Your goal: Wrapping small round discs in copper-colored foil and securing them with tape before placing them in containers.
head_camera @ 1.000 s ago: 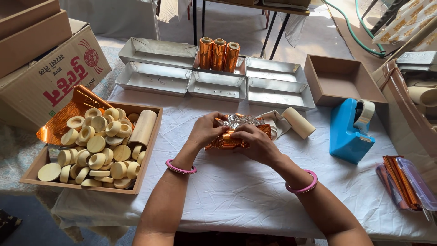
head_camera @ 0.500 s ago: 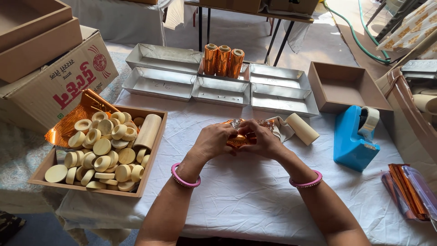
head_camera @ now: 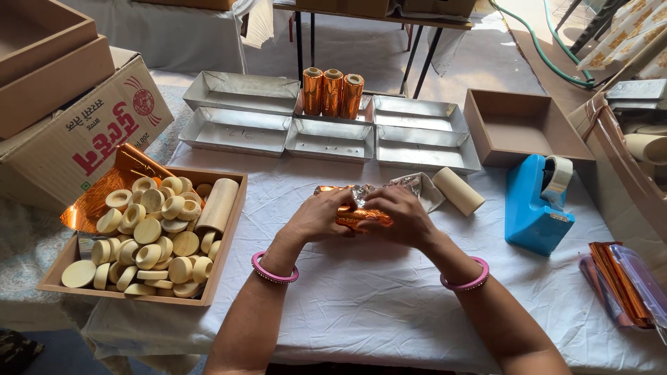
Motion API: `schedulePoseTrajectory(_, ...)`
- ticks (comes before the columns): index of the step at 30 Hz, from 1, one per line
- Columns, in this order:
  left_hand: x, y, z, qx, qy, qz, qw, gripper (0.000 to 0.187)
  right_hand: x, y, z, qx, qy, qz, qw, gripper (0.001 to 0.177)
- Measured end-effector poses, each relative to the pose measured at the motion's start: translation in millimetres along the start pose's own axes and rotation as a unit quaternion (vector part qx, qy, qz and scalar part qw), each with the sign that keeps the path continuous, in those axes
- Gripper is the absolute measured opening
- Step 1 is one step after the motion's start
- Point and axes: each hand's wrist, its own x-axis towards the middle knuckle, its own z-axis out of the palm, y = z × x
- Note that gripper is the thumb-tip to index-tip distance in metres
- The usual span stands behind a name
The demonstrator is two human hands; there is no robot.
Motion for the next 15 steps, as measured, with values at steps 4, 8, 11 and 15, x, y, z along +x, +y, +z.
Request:
schedulePoseTrajectory(4,5,-17,11,-0.029,-0.006,0.005,1.000,0.058,15,-32,-9,0.063,-0.071,0.000,0.995,0.042)
schedulePoseTrajectory(8,4,-12,3,-0.084,-0.070,-0.019,0.994,0.063,18,-30,-18,0.184,-0.140,0.085,0.969,0.040)
schedulePoseTrajectory(11,2,-10,-1,-0.088,-0.119,-0.056,0.987,0.063,14,-20,-16,0.254,-0.182,0.140,0.940,0.039)
schedulePoseTrajectory(15,3,-20,5,-0.097,-0.142,-0.051,0.984,0.067,5,-7,-7,0.339,-0.200,0.182,0.901,0.038)
